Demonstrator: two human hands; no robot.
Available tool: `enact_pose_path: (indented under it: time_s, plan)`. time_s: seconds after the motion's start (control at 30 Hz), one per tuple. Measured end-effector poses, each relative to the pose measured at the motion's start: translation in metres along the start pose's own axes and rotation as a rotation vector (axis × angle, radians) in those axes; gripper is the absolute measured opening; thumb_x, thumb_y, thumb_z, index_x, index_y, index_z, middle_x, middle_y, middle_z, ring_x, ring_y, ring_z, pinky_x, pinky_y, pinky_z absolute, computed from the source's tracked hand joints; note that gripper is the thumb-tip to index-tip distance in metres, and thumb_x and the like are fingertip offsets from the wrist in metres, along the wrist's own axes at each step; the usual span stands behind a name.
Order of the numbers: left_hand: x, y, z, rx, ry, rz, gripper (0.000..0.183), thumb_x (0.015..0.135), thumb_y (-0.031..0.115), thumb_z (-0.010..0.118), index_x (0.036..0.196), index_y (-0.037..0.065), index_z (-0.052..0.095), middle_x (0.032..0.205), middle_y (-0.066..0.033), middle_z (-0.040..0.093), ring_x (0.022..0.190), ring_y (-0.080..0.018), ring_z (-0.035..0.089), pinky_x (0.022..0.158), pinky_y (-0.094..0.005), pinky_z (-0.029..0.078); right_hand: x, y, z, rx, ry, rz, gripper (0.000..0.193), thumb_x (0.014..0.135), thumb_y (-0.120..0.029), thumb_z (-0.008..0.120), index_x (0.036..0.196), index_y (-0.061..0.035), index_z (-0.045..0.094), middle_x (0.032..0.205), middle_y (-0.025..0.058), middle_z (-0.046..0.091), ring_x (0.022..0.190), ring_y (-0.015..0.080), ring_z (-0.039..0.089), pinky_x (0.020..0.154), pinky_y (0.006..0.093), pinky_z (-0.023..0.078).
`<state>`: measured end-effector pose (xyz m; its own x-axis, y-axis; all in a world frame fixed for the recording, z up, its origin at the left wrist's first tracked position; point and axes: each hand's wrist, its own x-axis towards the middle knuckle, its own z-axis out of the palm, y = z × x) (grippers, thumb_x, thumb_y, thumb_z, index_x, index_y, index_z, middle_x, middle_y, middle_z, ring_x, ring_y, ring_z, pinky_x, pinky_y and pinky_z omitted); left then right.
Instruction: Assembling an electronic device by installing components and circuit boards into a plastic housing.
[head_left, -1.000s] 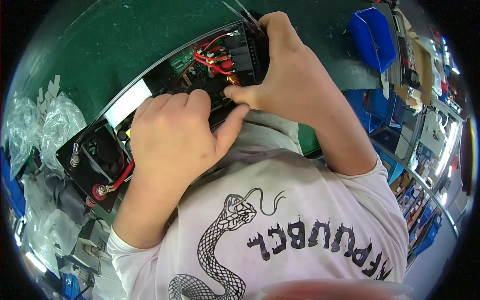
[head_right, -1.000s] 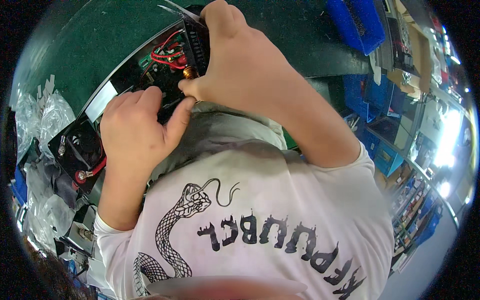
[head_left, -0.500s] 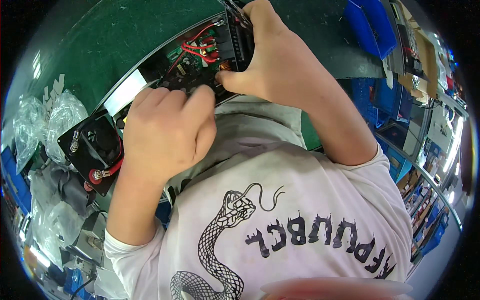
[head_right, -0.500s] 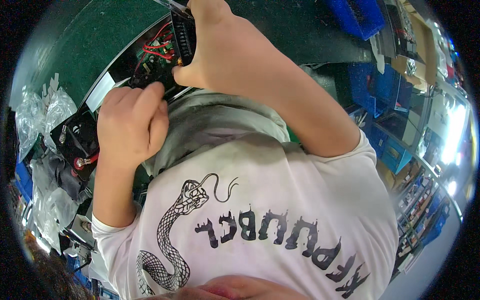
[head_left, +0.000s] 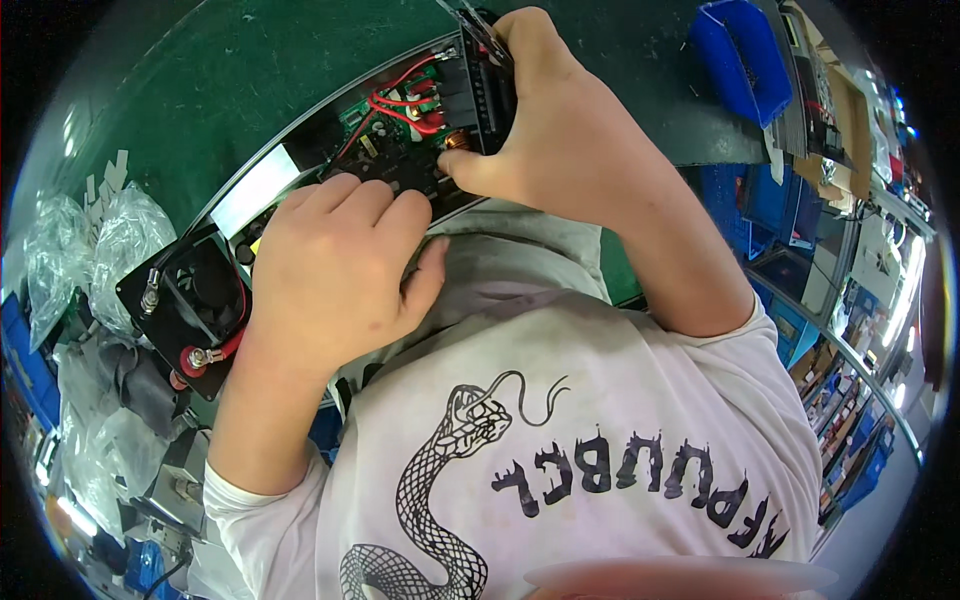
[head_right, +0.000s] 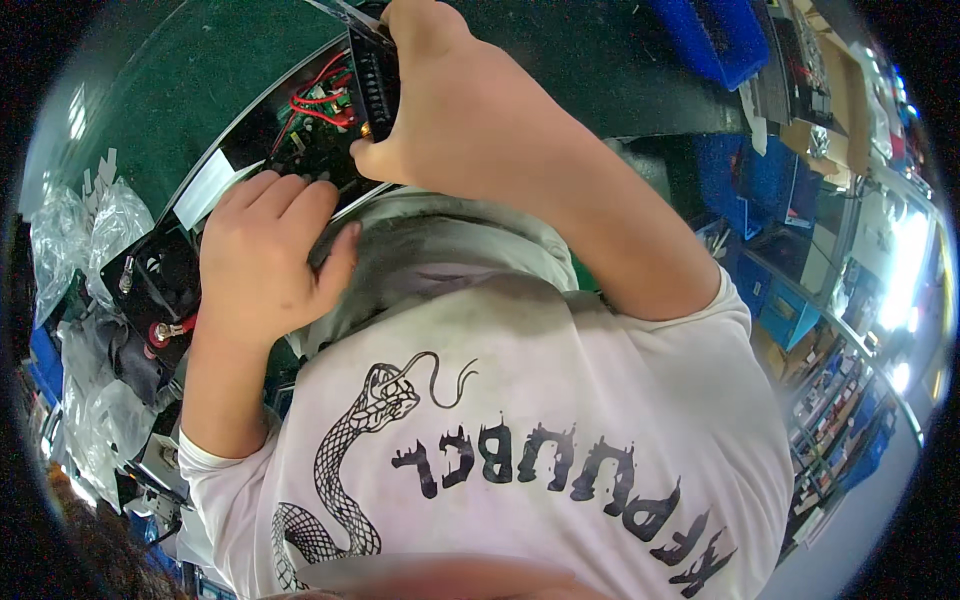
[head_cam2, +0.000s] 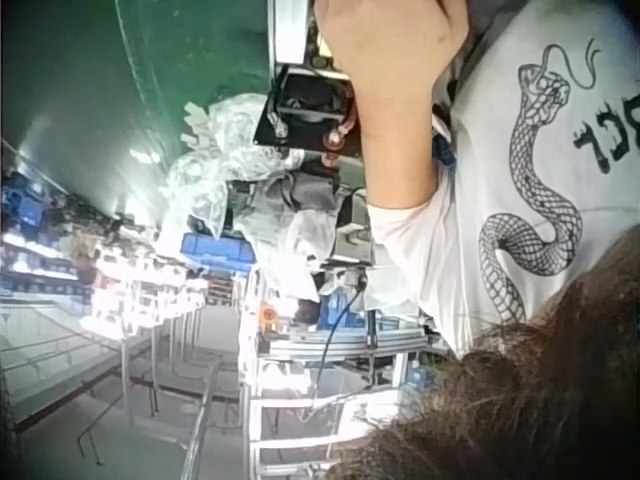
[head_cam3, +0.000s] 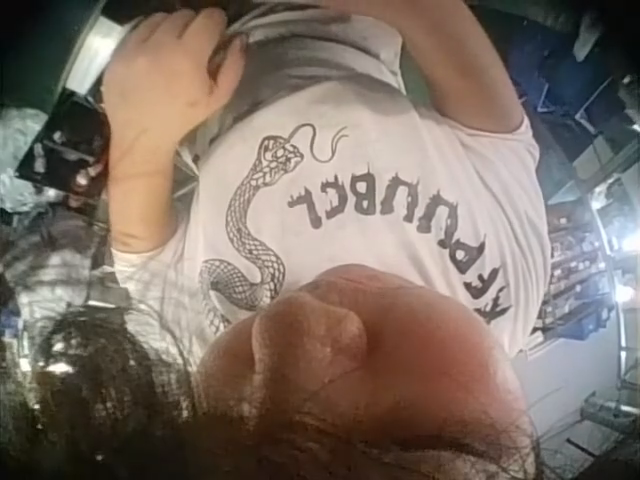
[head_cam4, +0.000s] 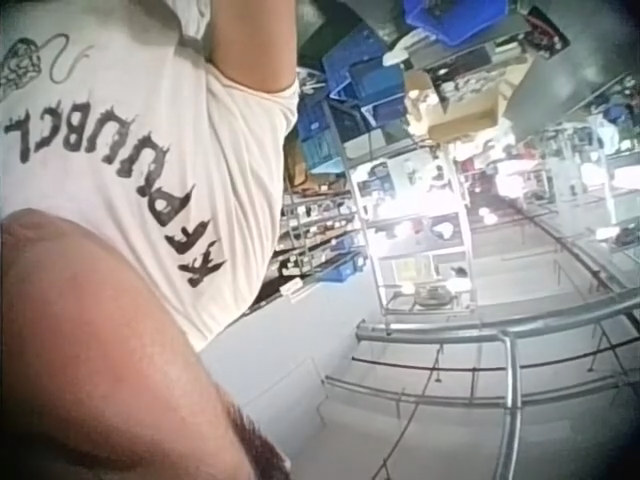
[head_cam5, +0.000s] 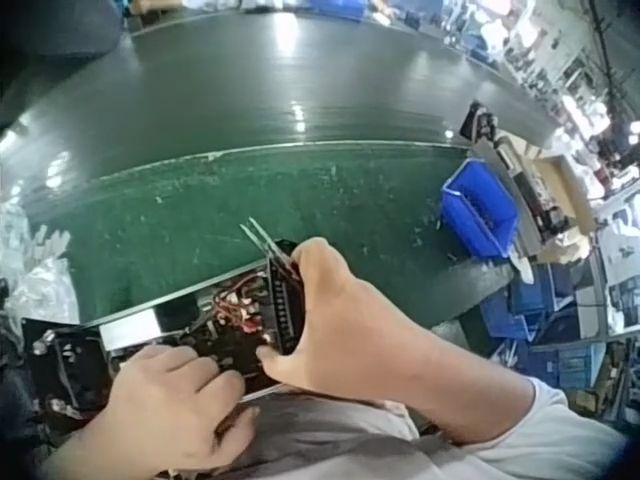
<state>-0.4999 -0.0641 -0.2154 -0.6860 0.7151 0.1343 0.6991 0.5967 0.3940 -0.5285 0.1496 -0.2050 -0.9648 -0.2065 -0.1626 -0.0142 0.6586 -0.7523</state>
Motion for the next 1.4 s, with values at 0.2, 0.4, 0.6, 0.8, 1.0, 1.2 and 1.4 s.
enact_pose_path:
  time_s: [0.2,0.4,0.6,0.8,1.0,1.2,1.4]
  plan:
    - [0.004,0.004,0.003,0.085,-0.044,-0.081,0.03,0.071,0.025,0.08,0.082,0.01,0.057,0.07,-0.0041,0.057,0.071,-0.0235,0.061,0.064,-0.0369,0.05,0.005,-0.013,-0.006,0.034,-0.088,0.168,0.066,0.073,-0.022,0.084,0.115,0.0038,0.041,0.096,0.0258,0.058,0.089,0.0391,0.065,0.079,0.0433,0.052]
    - [0.002,0.006,0.006,0.139,-0.052,-0.135,0.031,0.07,0.025,0.081,0.082,0.009,0.056,0.07,-0.0038,0.058,0.071,-0.0231,0.063,0.065,-0.0366,0.052,0.003,-0.012,-0.001,0.008,-0.056,0.142,0.066,0.073,-0.022,0.084,0.116,0.0036,0.041,0.094,0.0241,0.059,0.088,0.0375,0.066,0.078,0.0422,0.053]
    - [0.003,0.008,0.009,0.174,-0.039,-0.129,0.032,0.069,0.027,0.081,0.079,0.01,0.056,0.07,-0.0037,0.058,0.069,-0.0227,0.063,0.062,-0.0364,0.051,0.003,-0.01,-0.002,0.026,-0.066,0.14,0.066,0.072,-0.021,0.083,0.116,0.0039,0.04,0.096,0.0244,0.057,0.088,0.0374,0.066,0.078,0.0423,0.053]
    - [0.004,0.013,0.007,0.228,-0.044,-0.132,0.033,0.065,0.028,0.081,0.076,0.012,0.055,0.067,-0.002,0.055,0.066,-0.0206,0.061,0.059,-0.0343,0.05,0.0,0.002,0.002,-0.015,0.001,-0.014,0.066,0.072,-0.02,0.083,0.116,0.004,0.039,0.1,0.0258,0.056,0.089,0.0377,0.064,0.079,0.0419,0.052]
    - [0.004,0.014,0.01,0.257,-0.018,-0.136,0.029,0.065,0.027,0.077,0.072,0.012,0.053,0.065,-0.0004,0.051,0.063,-0.0182,0.057,0.053,-0.0323,0.046,-0.005,0.002,0.01,-0.115,0.036,0.112,0.079,0.063,-0.023,0.089,0.124,0.0002,0.044,0.1,0.0204,0.062,0.093,0.0333,0.066,0.083,0.037,0.053]
    - [-0.002,0.007,0.018,0.261,0.034,-0.061,0.014,0.07,0.017,0.064,0.069,0.014,0.05,0.063,0.0004,0.047,0.06,-0.0155,0.053,0.049,-0.0298,0.041,-0.004,0.015,0.002,-0.088,0.027,0.001,0.089,0.057,-0.028,0.096,0.125,-0.0002,0.044,0.108,0.0163,0.061,0.099,0.0251,0.063,0.088,0.0346,0.051]
    - [-0.002,0.004,0.014,0.186,0.027,-0.087,0.013,0.069,0.015,0.062,0.069,0.014,0.049,0.064,0.0,0.047,0.061,-0.0157,0.052,0.051,-0.0301,0.04,-0.014,0.016,-0.036,0.018,0.085,-0.015,0.089,0.061,-0.049,0.094,0.128,-0.0076,0.053,0.098,-0.002,0.047,0.087,0.0095,0.048,0.076,0.0217,0.04]
